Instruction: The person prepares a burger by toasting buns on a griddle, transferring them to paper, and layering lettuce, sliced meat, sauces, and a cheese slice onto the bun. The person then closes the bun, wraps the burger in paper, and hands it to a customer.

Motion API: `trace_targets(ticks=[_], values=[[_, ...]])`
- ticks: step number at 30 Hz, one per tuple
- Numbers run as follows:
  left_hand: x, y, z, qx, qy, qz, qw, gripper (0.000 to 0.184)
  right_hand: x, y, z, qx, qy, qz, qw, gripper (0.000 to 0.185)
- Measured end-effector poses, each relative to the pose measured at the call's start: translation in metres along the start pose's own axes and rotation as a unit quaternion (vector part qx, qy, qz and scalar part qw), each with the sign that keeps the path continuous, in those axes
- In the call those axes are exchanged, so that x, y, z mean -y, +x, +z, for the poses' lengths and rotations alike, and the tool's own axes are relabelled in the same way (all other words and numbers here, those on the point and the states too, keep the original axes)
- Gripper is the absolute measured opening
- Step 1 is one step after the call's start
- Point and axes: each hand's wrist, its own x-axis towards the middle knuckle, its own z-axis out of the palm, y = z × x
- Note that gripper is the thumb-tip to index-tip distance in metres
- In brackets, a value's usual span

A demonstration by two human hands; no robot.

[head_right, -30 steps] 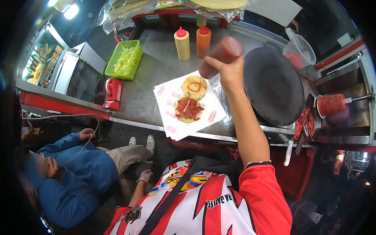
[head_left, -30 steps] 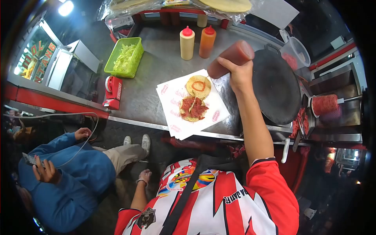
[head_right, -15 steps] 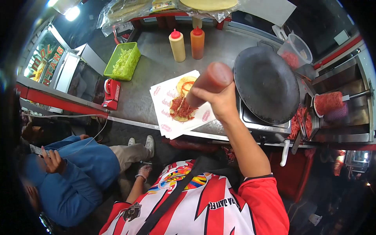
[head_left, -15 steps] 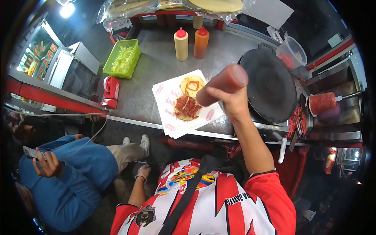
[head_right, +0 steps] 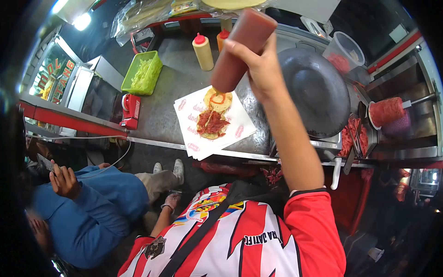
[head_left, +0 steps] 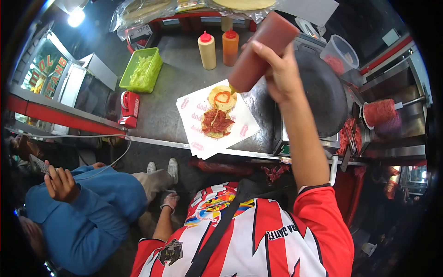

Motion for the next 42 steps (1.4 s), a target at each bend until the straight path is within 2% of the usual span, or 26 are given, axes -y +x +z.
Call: trace_targets(ticks=[1,2,4,5,7,9,10,13,16,19,22,23,24,26,28,31,34,35,36,37,38,39,40,42], values=[[-0.001,0.005,-0.001,-0.001,-0.009,-0.001,1.0,0.043,-0.017,-0.002,0.003,-0.048,0.045,0.06,0.996,0.055],[-0.001,0.009,-0.001,0.003,0.014,0.024,1.0,0.042,-0.036,-0.016,0.012,-0.123,0.047,0.073,0.989,0.056],[-0.002,0.011,-0.001,0.004,0.059,0.077,0.995,0.041,-0.101,-0.017,-0.006,-0.137,0.147,0.155,0.967,0.062],[0.025,0.032,0.013,-0.008,0.076,0.117,0.99,0.04,-0.107,-0.016,0.001,-0.185,0.182,0.189,0.947,0.058],[0.034,0.042,0.017,-0.039,0.114,0.196,0.973,0.038,-0.15,0.009,-0.023,-0.18,0.327,0.237,0.897,0.058],[0.027,0.022,0.009,-0.007,-0.009,0.086,0.996,0.036,-0.187,0.046,-0.049,-0.186,0.387,0.254,0.867,0.055],[0.011,0.001,-0.002,-0.002,-0.07,0.03,0.997,0.036,-0.182,0.059,-0.047,-0.263,0.404,0.262,0.836,0.055],[0.008,-0.016,-0.013,-0.021,-0.056,0.007,0.998,0.036,-0.23,0.088,-0.076,-0.287,0.392,0.175,0.856,0.063],[0.03,-0.029,-0.006,-0.044,-0.027,0.0,0.999,0.039,-0.208,0.104,-0.09,-0.357,0.418,0.261,0.793,0.062],[0.028,-0.045,-0.001,-0.009,-0.098,-0.041,0.994,0.042,-0.238,0.11,-0.11,-0.336,0.428,0.237,0.805,0.072],[0.027,-0.057,0.008,0.021,-0.156,-0.057,0.986,0.043,-0.26,0.078,-0.074,-0.409,0.312,0.216,0.83,0.058],[0.029,-0.06,0.01,0.026,-0.171,-0.055,0.983,0.044,-0.254,0.057,-0.045,-0.325,0.167,0.192,0.911,0.054],[0.031,-0.063,0.014,0.03,-0.182,-0.053,0.981,0.04,-0.273,0.049,-0.016,-0.283,0.051,0.186,0.939,0.061],[0.037,-0.063,0.018,0.022,-0.202,-0.048,0.978,0.033,-0.329,0.074,0.016,-0.221,-0.167,0.097,0.956,0.07],[0.043,-0.061,0.017,0.003,-0.216,-0.042,0.975,0.027,-0.317,0.101,0.034,-0.205,-0.414,0.063,0.885,0.082],[0.054,-0.055,0.023,-0.038,-0.232,-0.018,0.972,0.017,-0.317,0.126,0.033,-0.119,-0.412,0.151,0.891,0.066],[0.075,-0.048,0.046,-0.073,-0.26,0.003,0.963,0.011,-0.3,0.095,0.051,-0.122,-0.246,0.176,0.945,0.067],[0.082,-0.046,0.055,-0.083,-0.271,0.012,0.959,0.011,-0.272,0.072,0.058,-0.109,-0.121,0.229,0.96,0.069],[0.086,-0.049,0.06,-0.067,-0.257,0.004,0.964,0.011,-0.238,0.045,0.07,-0.095,0.008,0.277,0.956,0.072],[0.088,-0.047,0.062,-0.047,-0.232,-0.003,0.972,0.013,-0.213,0.019,0.069,-0.041,0.049,0.297,0.953,0.082],[0.087,-0.041,0.062,-0.032,-0.213,-0.004,0.977,0.015,-0.223,0.0,0.049,0.019,-0.033,0.241,0.97,0.093],[0.089,-0.034,0.062,-0.017,-0.194,-0.004,0.981,0.018,-0.155,-0.022,0.034,0.088,-0.097,0.261,0.956,0.105],[0.089,-0.028,0.06,-0.009,-0.176,0.001,0.984,0.021,-0.137,-0.025,0.007,0.052,-0.204,0.048,0.976,0.106],[0.08,-0.009,0.056,0.004,-0.14,0.026,0.99,0.027,-0.067,-0.016,-0.037,-0.084,0.013,0.091,0.992,0.083]])
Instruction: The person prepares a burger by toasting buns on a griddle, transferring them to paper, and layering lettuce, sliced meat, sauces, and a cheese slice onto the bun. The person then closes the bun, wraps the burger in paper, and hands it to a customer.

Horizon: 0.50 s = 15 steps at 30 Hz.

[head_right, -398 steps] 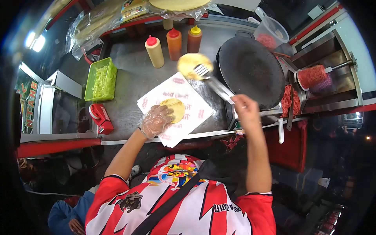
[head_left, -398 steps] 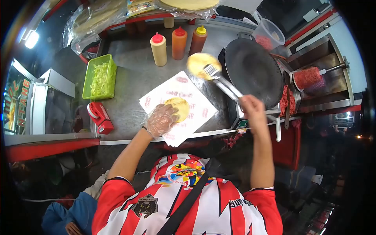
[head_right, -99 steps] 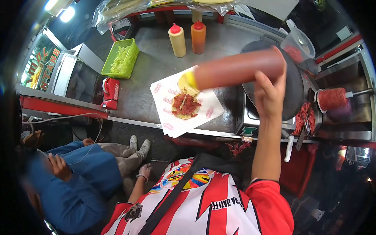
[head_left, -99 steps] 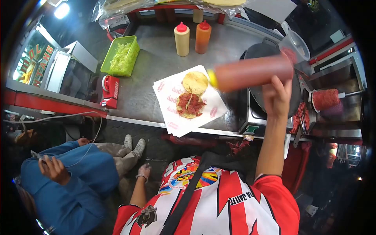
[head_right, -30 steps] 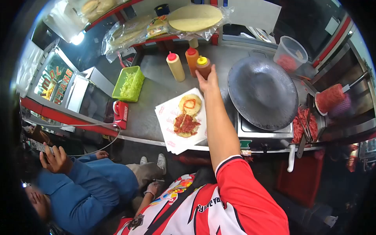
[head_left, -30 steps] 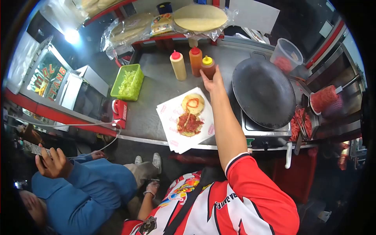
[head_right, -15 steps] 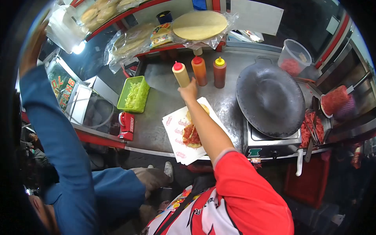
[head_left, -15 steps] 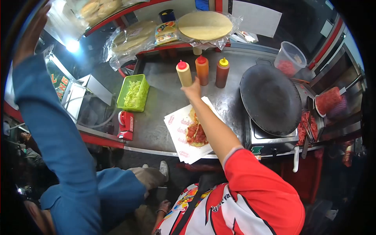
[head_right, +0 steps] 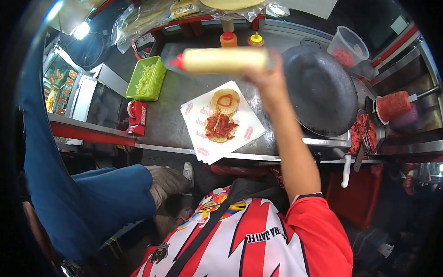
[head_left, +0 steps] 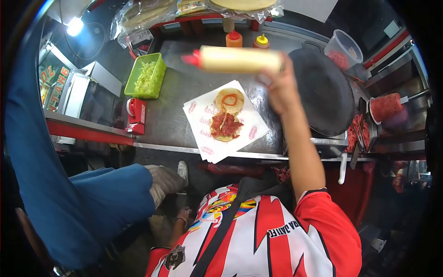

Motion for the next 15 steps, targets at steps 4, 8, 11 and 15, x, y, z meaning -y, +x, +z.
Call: trace_targets(ticks=[4,8,11,15], values=[[-0.045,0.023,-0.023,-0.001,0.049,0.043,0.998,0.034,0.077,0.002,0.007,0.1,-0.026,-0.049,0.993,0.044],[-0.051,0.033,-0.015,-0.024,0.046,0.073,0.996,0.036,0.149,-0.033,0.016,0.09,-0.091,-0.196,0.972,0.04],[-0.035,0.037,-0.007,-0.014,0.045,0.068,0.997,0.039,0.052,-0.048,0.002,0.042,-0.108,-0.173,0.978,0.057],[-0.058,-0.004,0.009,-0.035,0.032,0.013,0.999,0.039,0.092,-0.051,-0.001,0.084,-0.096,-0.09,0.988,0.056]])
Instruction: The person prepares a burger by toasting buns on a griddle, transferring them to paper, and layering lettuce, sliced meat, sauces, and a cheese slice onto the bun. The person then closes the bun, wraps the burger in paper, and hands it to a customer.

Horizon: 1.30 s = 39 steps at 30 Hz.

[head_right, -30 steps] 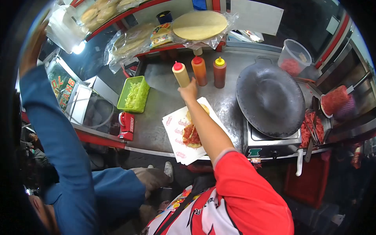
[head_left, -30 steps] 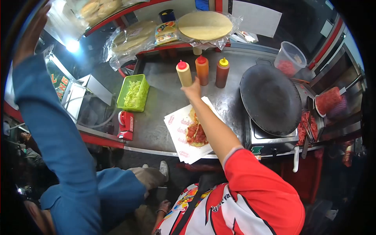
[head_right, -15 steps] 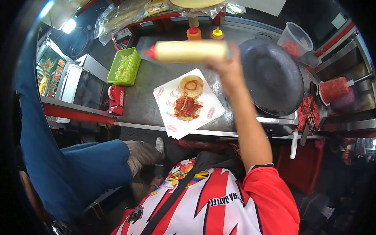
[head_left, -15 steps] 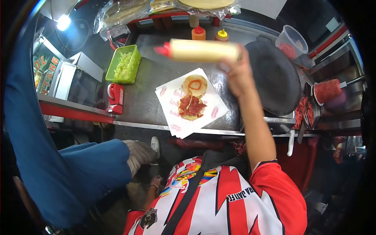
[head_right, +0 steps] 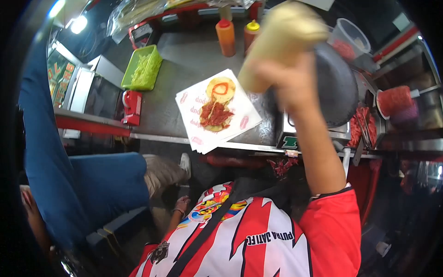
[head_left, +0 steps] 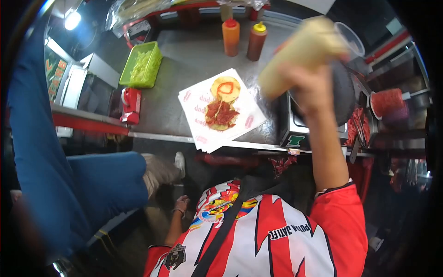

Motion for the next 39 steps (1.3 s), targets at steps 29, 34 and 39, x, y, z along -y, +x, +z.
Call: trace_targets(ticks=[29,34,39], values=[[0.059,-0.026,-0.008,-0.007,-0.135,-0.079,0.988,0.041,-0.104,-0.034,0.026,-0.122,0.111,0.151,0.975,0.052],[0.03,-0.05,-0.012,-0.007,-0.064,-0.088,0.994,0.043,-0.095,-0.023,0.015,-0.129,0.096,0.156,0.974,0.052],[0.053,-0.04,0.005,-0.006,-0.105,-0.079,0.991,0.042,-0.094,-0.023,0.023,-0.135,0.102,0.142,0.975,0.05]])
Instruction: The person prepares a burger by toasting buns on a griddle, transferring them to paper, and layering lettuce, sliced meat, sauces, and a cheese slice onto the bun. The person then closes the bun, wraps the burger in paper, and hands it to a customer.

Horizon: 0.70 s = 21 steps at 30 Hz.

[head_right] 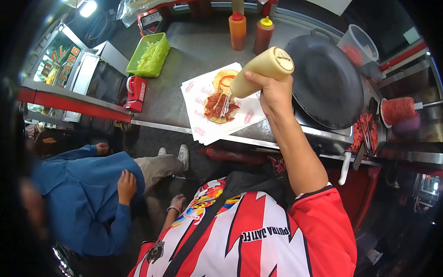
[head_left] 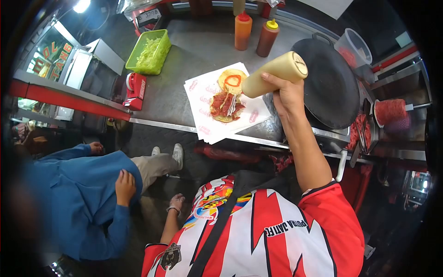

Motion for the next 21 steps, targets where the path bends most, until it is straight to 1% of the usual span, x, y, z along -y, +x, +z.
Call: trace_targets(ticks=[3,6,7,9,10,11,15,16,17,18,21], values=[[0.004,0.001,0.005,-0.013,0.004,0.009,1.0,0.042,-0.001,0.002,0.004,0.011,-0.005,-0.013,1.0,0.05],[-0.011,-0.016,0.006,-0.019,0.042,0.018,0.999,0.042,-0.001,0.001,0.009,0.019,-0.015,-0.01,1.0,0.05],[-0.02,-0.025,0.004,-0.022,0.04,0.014,0.999,0.042,0.002,0.0,0.013,0.017,-0.025,-0.006,1.0,0.05],[-0.031,-0.039,0.008,-0.022,0.04,0.007,0.999,0.043,-0.003,-0.014,0.024,0.047,-0.023,-0.01,0.999,0.05],[-0.032,-0.04,0.011,-0.02,0.037,-0.001,0.999,0.043,-0.004,-0.007,0.023,0.033,-0.043,-0.011,0.998,0.051],[-0.032,-0.043,0.013,-0.02,0.033,-0.01,0.999,0.044,-0.006,0.005,0.018,0.029,-0.002,-0.026,0.999,0.052],[-0.018,-0.045,0.017,-0.022,0.047,-0.018,0.998,0.044,-0.008,-0.01,0.035,0.059,-0.009,-0.018,0.998,0.05],[-0.011,-0.042,0.02,-0.018,0.03,-0.016,0.999,0.044,-0.007,-0.004,0.034,0.058,-0.032,-0.021,0.998,0.049],[-0.003,-0.04,0.023,-0.015,0.012,-0.016,1.0,0.045,-0.004,0.006,0.032,0.053,-0.003,-0.018,0.998,0.049],[-0.004,-0.042,0.024,-0.014,-0.006,-0.015,1.0,0.045,-0.006,0.008,0.034,0.053,-0.005,-0.02,0.998,0.05],[-0.015,-0.05,0.026,-0.035,0.037,-0.015,0.999,0.045,-0.012,-0.006,0.045,0.067,-0.013,-0.02,0.997,0.051]])
